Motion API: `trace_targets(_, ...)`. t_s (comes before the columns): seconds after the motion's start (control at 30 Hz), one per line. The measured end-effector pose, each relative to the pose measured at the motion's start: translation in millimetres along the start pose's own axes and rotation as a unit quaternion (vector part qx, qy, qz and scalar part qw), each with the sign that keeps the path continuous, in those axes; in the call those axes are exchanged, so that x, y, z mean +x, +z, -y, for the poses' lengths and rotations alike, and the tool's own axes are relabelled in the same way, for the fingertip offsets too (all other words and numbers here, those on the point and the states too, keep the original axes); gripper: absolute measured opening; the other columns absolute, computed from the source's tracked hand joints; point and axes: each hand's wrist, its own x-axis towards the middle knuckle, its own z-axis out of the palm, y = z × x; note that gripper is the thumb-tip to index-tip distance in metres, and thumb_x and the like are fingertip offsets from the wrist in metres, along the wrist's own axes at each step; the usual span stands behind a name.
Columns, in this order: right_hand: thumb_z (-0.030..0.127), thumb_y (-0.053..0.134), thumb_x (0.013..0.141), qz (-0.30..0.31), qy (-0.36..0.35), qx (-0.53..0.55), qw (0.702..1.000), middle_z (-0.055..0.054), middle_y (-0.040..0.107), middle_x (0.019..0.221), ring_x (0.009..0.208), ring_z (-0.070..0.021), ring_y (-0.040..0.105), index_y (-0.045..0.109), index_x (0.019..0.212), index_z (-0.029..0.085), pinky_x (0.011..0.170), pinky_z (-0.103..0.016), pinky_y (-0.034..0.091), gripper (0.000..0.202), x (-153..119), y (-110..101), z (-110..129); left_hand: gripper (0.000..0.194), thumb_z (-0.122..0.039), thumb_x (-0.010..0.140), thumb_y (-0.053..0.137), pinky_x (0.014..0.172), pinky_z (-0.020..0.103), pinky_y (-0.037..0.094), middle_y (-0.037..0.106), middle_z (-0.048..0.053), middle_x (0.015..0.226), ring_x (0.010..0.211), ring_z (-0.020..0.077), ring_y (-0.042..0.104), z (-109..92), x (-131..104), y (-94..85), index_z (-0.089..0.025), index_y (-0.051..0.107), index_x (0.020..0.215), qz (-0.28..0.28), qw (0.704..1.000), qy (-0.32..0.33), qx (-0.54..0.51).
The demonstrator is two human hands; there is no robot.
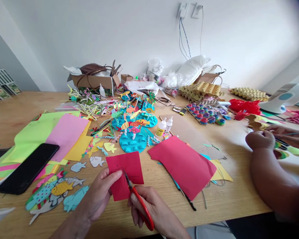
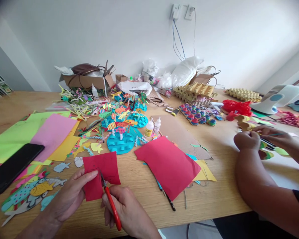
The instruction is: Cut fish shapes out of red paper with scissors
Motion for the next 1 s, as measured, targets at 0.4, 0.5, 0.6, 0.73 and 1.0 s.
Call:
trace_targets(0.4, 0.069, 0.040, 0.080, -0.011, 0.003, 0.044, 0.999, 0.003, 0.049, 0.048, 0.036, -0.0063, 0.040, 0.048, 0.071, 0.016, 0.034, -0.015, 0.030, 0.055, 1, 6, -2, 0.011, -0.028, 0.068, 0.072, 0.055, 0.023, 0.051, 0.070, -0.001, 0.060, 0.057, 0.0145, 0.063, -1, 0, 0.7, -0.017, 0.069, 0.069, 0.008, 1.000, -0.008, -0.001)
trace_targets(0.5, 0.069, 0.040, 0.080, -0.010, 0.004, 0.046, 0.999, 0.003, 0.049, 0.049, 0.036, -0.0062, 0.040, 0.047, 0.070, 0.016, 0.035, -0.015, 0.030, 0.054, 0, 7, -2, 0.011, -0.028, 0.068, 0.072, 0.054, 0.023, 0.050, 0.070, -0.001, 0.060, 0.054, 0.0135, 0.060, -1, -1, 0.7, -0.017, 0.069, 0.069, 0.011, 1.000, -0.006, 0.005)
trace_targets(0.6, 0.070, 0.039, 0.079, -0.013, 0.005, 0.042, 0.999, 0.003, 0.049, 0.048, 0.036, -0.0062, 0.041, 0.046, 0.069, 0.016, 0.035, -0.015, 0.030, 0.055, 0, 8, -2, 0.011, -0.027, 0.067, 0.073, 0.057, 0.022, 0.049, 0.070, -0.002, 0.061, 0.052, 0.0114, 0.057, 0, -1, 0.0, -0.018, 0.070, 0.070, 0.004, 1.000, -0.003, 0.003)
trace_targets(0.73, 0.073, 0.041, 0.076, -0.019, 0.017, 0.047, 0.999, 0.003, 0.049, 0.047, 0.035, -0.0064, 0.040, 0.047, 0.068, 0.017, 0.034, -0.016, 0.030, 0.058, 1, 10, 0, 0.011, -0.027, 0.067, 0.073, 0.059, 0.022, 0.049, 0.070, -0.002, 0.061, 0.053, 0.0112, 0.057, 2, 0, -2.7, -0.018, 0.070, 0.073, -0.001, 1.000, -0.001, 0.003)
trace_targets(1.0, 0.074, 0.042, 0.075, -0.016, 0.020, 0.058, 0.998, 0.003, 0.049, 0.047, 0.035, -0.0068, 0.040, 0.047, 0.067, 0.017, 0.033, -0.016, 0.030, 0.057, 3, 10, -4, 0.012, -0.029, 0.066, 0.074, 0.060, 0.021, 0.048, 0.069, -0.003, 0.060, 0.057, 0.0115, 0.058, 3, 1, -6.3, -0.018, 0.069, 0.070, -0.008, 1.000, 0.005, 0.006)
